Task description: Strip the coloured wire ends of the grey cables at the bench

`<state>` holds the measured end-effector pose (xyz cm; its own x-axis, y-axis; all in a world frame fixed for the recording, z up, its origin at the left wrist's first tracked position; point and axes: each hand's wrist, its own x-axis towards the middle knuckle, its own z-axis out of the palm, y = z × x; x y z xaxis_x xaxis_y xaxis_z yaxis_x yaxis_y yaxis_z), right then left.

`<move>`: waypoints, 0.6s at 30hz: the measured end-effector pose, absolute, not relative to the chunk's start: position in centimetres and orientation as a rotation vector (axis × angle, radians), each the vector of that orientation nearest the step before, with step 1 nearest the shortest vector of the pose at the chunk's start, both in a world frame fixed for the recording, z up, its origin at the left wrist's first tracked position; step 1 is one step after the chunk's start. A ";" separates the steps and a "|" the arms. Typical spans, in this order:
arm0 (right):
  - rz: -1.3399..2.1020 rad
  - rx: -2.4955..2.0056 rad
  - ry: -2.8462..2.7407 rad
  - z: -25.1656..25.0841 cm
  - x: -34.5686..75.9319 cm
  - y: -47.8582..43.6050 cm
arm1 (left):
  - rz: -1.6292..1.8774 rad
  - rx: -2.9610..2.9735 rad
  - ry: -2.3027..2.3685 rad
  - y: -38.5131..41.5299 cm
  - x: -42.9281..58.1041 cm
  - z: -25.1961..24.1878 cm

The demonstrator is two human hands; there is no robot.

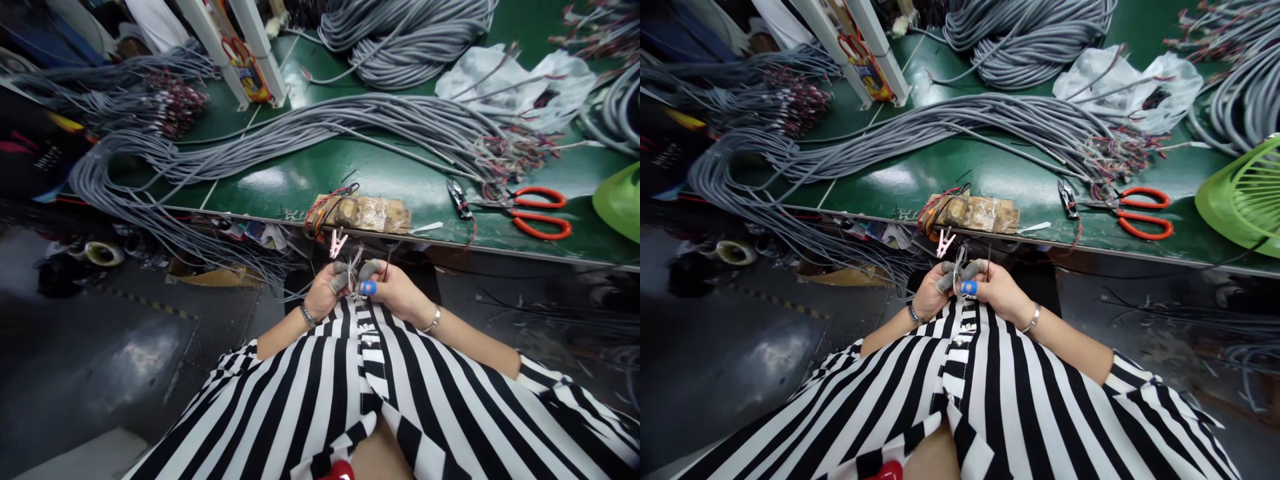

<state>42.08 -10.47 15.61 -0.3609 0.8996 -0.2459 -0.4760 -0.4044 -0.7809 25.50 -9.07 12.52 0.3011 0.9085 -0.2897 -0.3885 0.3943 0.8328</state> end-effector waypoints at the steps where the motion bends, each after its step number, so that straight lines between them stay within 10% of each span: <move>1: 1.857 -0.869 -0.874 15.6 41.9 -10.8 | 0.952 0.741 0.871 -9.1 25.6 12.6; 8: 1.430 -0.661 -1.793 17.2 43.8 -11.8 | 0.953 0.804 0.877 -9.1 26.1 13.2; 18: 1.253 -0.862 -1.196 16.2 44.1 -10.7 | 0.858 0.729 0.767 -9.2 25.9 14.1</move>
<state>44.12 -10.73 16.22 -0.0866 0.9787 0.1863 -0.2316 0.1621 -0.9592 25.88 -9.24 14.10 0.4341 0.8553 -0.2830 -0.3774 0.4579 0.8049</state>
